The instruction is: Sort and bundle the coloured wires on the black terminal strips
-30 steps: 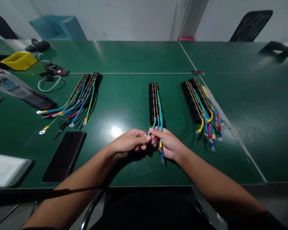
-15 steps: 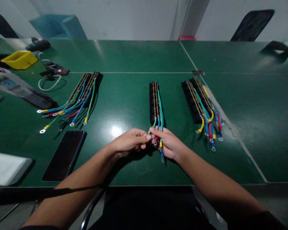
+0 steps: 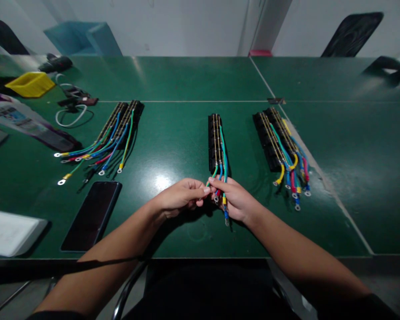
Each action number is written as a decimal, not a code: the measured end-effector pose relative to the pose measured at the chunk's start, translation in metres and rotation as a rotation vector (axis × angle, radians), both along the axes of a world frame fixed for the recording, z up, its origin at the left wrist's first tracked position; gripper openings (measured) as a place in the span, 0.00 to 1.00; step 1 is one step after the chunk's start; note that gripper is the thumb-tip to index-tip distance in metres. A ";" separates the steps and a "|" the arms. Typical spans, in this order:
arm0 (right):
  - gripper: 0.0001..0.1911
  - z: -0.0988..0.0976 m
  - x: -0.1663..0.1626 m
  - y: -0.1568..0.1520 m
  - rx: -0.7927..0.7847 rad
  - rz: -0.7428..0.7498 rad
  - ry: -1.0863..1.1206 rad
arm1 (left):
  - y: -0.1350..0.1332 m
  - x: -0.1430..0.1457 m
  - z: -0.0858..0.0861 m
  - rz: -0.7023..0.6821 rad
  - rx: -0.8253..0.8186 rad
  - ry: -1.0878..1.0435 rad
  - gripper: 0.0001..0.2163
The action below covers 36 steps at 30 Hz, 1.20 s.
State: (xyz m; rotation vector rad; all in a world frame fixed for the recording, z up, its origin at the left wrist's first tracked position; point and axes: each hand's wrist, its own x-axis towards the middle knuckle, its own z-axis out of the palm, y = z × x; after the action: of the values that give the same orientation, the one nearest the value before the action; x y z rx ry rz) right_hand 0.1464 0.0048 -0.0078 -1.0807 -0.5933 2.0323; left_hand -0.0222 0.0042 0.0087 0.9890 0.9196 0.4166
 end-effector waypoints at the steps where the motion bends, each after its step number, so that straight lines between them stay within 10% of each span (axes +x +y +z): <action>1: 0.10 0.000 0.000 0.000 0.000 0.001 0.002 | 0.000 0.000 0.000 0.006 -0.005 0.005 0.16; 36: 0.10 0.002 0.000 -0.001 -0.009 -0.014 0.019 | 0.000 -0.001 -0.002 -0.013 -0.009 -0.034 0.15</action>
State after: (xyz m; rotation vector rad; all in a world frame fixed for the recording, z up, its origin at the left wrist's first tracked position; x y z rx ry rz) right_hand 0.1460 0.0039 -0.0063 -1.0670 -0.5664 2.0330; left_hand -0.0237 0.0046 0.0069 0.9767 0.8829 0.4174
